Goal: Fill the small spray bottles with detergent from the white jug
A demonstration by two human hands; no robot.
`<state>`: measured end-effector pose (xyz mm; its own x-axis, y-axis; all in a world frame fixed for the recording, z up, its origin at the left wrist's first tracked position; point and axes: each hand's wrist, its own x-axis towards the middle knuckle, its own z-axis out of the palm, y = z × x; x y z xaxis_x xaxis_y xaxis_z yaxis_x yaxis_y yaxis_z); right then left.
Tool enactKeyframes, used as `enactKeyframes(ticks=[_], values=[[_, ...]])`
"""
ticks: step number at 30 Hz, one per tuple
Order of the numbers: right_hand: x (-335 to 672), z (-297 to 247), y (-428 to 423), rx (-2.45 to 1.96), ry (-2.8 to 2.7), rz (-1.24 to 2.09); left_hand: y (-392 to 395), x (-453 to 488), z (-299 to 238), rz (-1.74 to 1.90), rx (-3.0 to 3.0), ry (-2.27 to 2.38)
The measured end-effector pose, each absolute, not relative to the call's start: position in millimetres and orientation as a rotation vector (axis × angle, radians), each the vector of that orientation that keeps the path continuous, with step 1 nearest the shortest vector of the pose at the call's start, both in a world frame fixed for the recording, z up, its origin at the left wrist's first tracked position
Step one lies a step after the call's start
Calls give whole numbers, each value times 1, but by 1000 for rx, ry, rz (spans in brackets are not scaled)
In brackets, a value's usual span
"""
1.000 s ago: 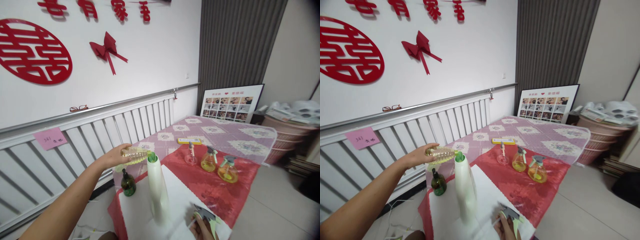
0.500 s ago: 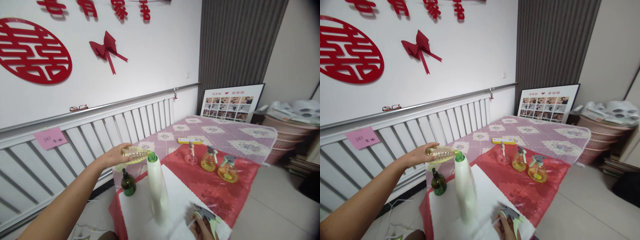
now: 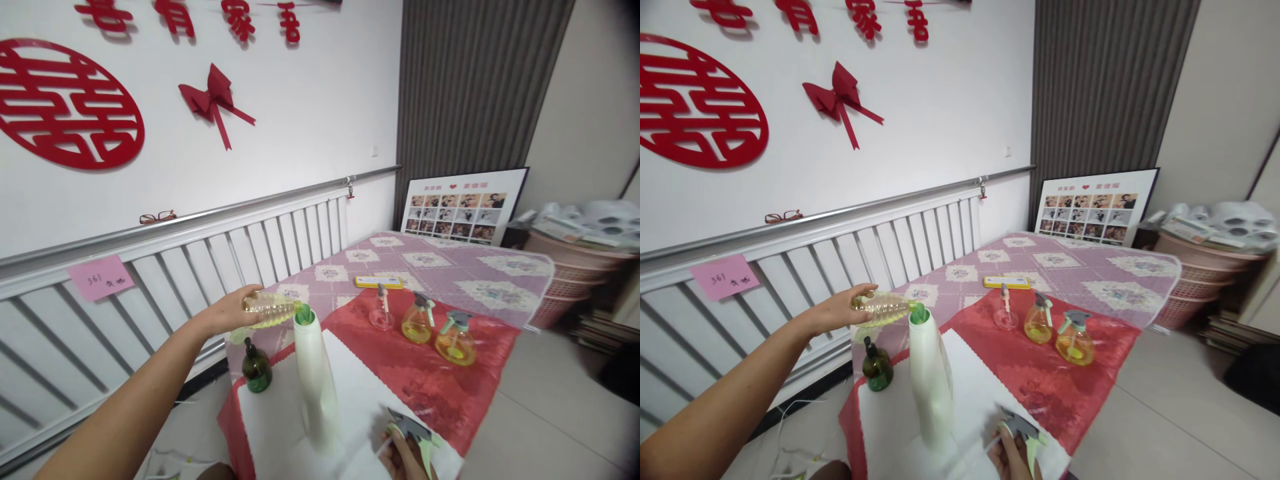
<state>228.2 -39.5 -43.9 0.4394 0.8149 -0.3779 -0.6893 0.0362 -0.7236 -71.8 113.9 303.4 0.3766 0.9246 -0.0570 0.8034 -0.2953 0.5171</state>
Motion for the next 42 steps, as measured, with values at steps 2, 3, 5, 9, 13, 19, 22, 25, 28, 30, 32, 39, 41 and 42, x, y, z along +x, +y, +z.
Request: enactKeyframes(ticks=[2, 3, 5, 9, 13, 19, 22, 25, 28, 30, 32, 39, 41, 42], values=[[228, -44, -40, -976, -134, 1204, 115, -73, 303, 354, 2177, 1483], [229, -44, -40, -969, -116, 1222, 115, -73, 303, 351, 2175, 1483], [229, -45, -39, -984, -88, 1220, 116, -73, 302, 340, 2170, 1485], [230, -43, -39, -980, -72, 1231, 117, -72, 302, 324, 2174, 1501], [229, -42, -42, -957, -88, 1239, 118, -72, 303, 310, 2183, 1497], [229, -52, -36, -987, -54, 1194, 115, -69, 307, 315, 2191, 1492], [230, -54, -35, -988, -54, 1207, 114, -68, 309, 323, 2194, 1497], [230, -56, -34, -971, -62, 1215, 113, -67, 310, 322, 2196, 1499], [231, -59, -33, -1013, -20, 1198, 112, -67, 311, 316, 2201, 1506], [231, -57, -33, -1039, -16, 1194, 113, -67, 311, 308, 2204, 1508], [230, -53, -34, -1022, -49, 1200, 113, -67, 311, 304, 2205, 1503], [228, -43, -38, -993, -34, 1219, 114, -65, 312, 330, 2224, 1475], [229, -45, -36, -998, -23, 1217, 113, -64, 313, 341, 2220, 1475], [229, -45, -35, -995, -26, 1219, 113, -64, 313, 344, 2219, 1476]])
